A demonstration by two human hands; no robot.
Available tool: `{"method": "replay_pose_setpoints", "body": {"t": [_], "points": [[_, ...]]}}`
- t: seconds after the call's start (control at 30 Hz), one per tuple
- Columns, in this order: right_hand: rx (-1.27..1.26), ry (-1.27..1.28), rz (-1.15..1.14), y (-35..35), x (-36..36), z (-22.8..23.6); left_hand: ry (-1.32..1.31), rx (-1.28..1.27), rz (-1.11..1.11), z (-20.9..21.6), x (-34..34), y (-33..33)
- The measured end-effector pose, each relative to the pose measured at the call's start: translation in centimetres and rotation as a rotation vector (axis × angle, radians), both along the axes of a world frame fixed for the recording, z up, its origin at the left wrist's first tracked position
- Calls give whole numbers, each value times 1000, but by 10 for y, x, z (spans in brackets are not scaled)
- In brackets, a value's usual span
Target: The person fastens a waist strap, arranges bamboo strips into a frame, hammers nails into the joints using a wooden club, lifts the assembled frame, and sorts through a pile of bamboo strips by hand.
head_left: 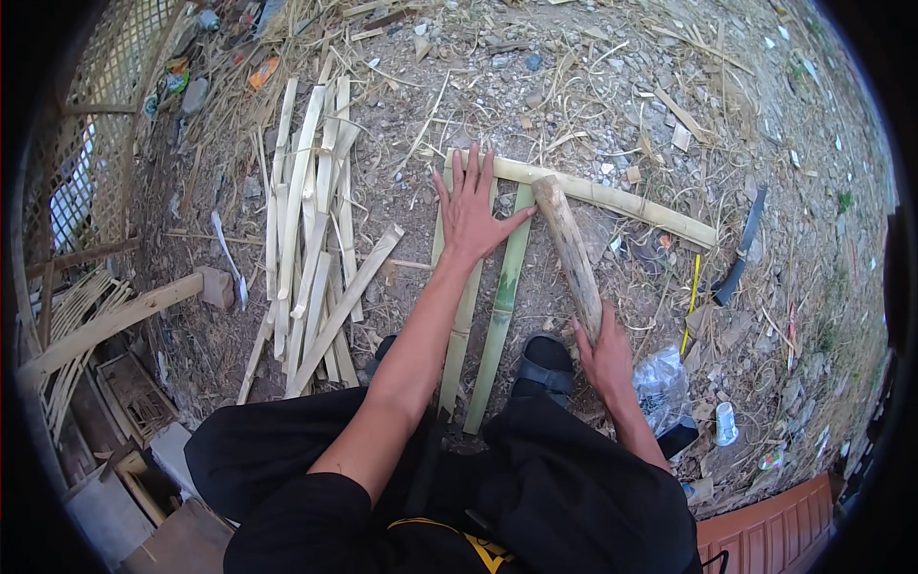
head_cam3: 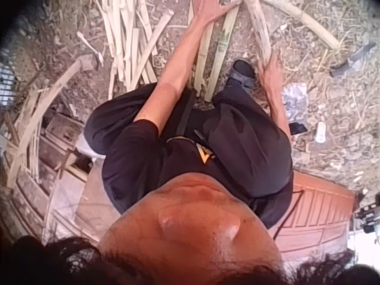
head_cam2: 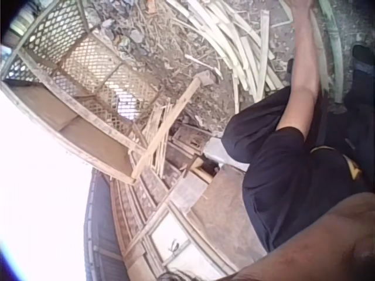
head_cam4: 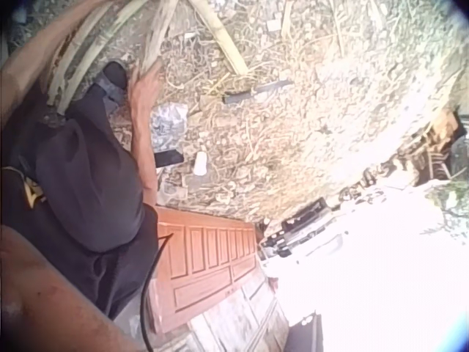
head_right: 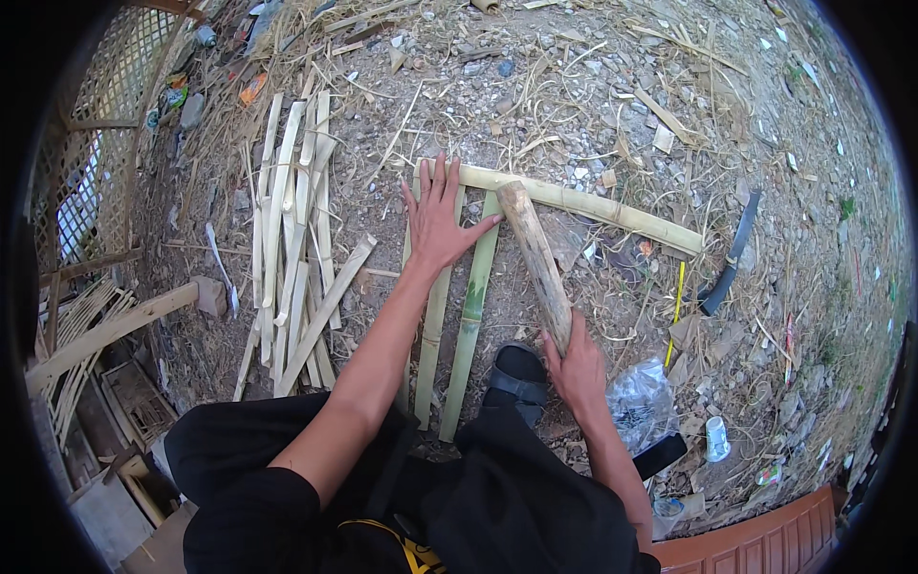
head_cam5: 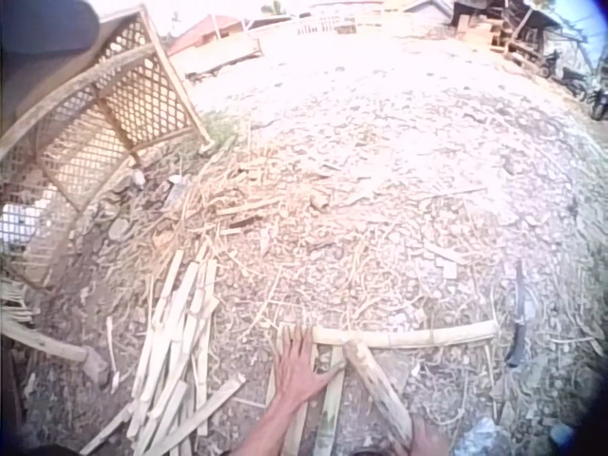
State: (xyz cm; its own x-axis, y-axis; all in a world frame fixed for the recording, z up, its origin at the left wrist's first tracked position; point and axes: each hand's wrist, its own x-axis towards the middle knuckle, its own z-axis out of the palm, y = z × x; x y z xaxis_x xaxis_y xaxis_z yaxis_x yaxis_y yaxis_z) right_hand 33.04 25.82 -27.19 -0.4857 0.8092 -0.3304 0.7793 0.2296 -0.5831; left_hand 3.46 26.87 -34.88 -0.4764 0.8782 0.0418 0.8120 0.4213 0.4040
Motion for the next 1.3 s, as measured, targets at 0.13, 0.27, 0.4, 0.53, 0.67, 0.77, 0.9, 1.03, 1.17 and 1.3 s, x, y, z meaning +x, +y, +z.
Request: {"method": "replay_pose_setpoints", "body": {"t": [0.13,0.27,0.4,0.53,0.67,0.77,0.9,1.03,1.17,1.3], "points": [[-41,-141,23,3,3,5,20,-35,-46,-3,-4,4],[-27,-162,40,3,6,2,8,-16,-40,-6,-2,3],[-27,-150,64,10,-4,6,1,-13,-52,-10,0,2],[-11,-157,114,22,-30,9,-4,-3,-22,-6,-12,8],[-69,-188,60,10,-11,12,-10,-14,-26,-10,-9,7],[-83,-181,22,7,3,9,3,7,-28,-7,-9,7],[-32,-76,-29,0,12,7,0,-12,-22,-5,-8,7],[-83,-77,-78,1,-3,19,2,-37,-56,-7,-23,6],[-13,76,-53,6,-27,27,8,46,-81,-8,-31,4],[-39,-46,-5,20,-43,16,11,116,-92,-17,-32,4]]}}
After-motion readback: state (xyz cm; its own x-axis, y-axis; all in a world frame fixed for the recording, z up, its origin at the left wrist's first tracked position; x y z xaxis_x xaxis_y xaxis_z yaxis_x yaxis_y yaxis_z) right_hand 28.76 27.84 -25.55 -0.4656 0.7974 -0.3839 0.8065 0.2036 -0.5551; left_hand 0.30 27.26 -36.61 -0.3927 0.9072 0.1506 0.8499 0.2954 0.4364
